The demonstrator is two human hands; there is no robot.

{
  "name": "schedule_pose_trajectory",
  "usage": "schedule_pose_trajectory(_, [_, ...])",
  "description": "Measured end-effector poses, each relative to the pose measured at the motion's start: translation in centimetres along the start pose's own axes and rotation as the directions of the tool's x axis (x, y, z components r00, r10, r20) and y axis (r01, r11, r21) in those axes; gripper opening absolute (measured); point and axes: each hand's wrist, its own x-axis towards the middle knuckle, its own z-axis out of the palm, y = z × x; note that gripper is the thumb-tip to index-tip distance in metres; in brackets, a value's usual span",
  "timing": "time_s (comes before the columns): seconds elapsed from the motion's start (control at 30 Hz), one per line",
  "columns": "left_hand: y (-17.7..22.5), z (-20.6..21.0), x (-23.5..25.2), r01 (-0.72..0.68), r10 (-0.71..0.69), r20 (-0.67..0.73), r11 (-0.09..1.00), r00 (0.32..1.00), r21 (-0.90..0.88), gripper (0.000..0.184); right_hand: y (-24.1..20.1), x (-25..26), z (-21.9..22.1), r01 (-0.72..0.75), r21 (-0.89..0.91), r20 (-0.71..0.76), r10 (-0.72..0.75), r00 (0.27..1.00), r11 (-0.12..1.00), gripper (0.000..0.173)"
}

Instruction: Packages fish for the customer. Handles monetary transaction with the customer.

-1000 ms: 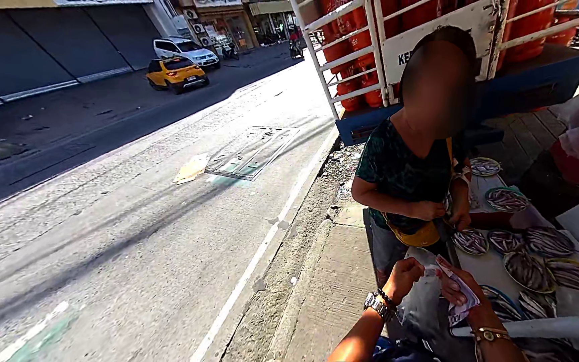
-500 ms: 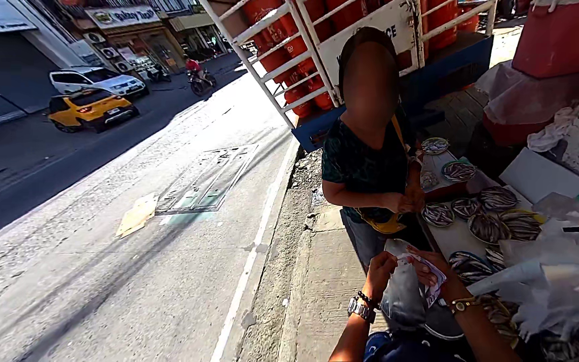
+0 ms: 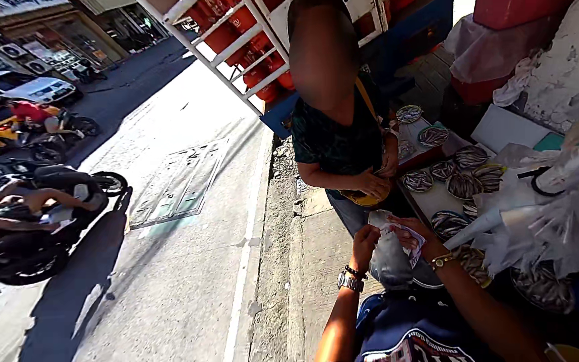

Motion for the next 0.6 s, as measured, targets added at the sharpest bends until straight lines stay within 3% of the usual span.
schedule_pose_trajectory(0.17, [-0.04,-0.01,-0.04,-0.018,0.018,-0.002,1.0,1.0,0.002,0.021,0.03,0.07,-0.32,-0.013,0.014,0.044,0.012,0.999,1.0,0.032])
schedule_pose_trajectory(0.6, [-0.45,-0.16,-0.38,-0.008,0.008,-0.004,1.0,1.0,0.0,0.022,0.26,-0.18,0.06,-0.037,0.041,-0.023,0.037,0.999,0.999,0.031])
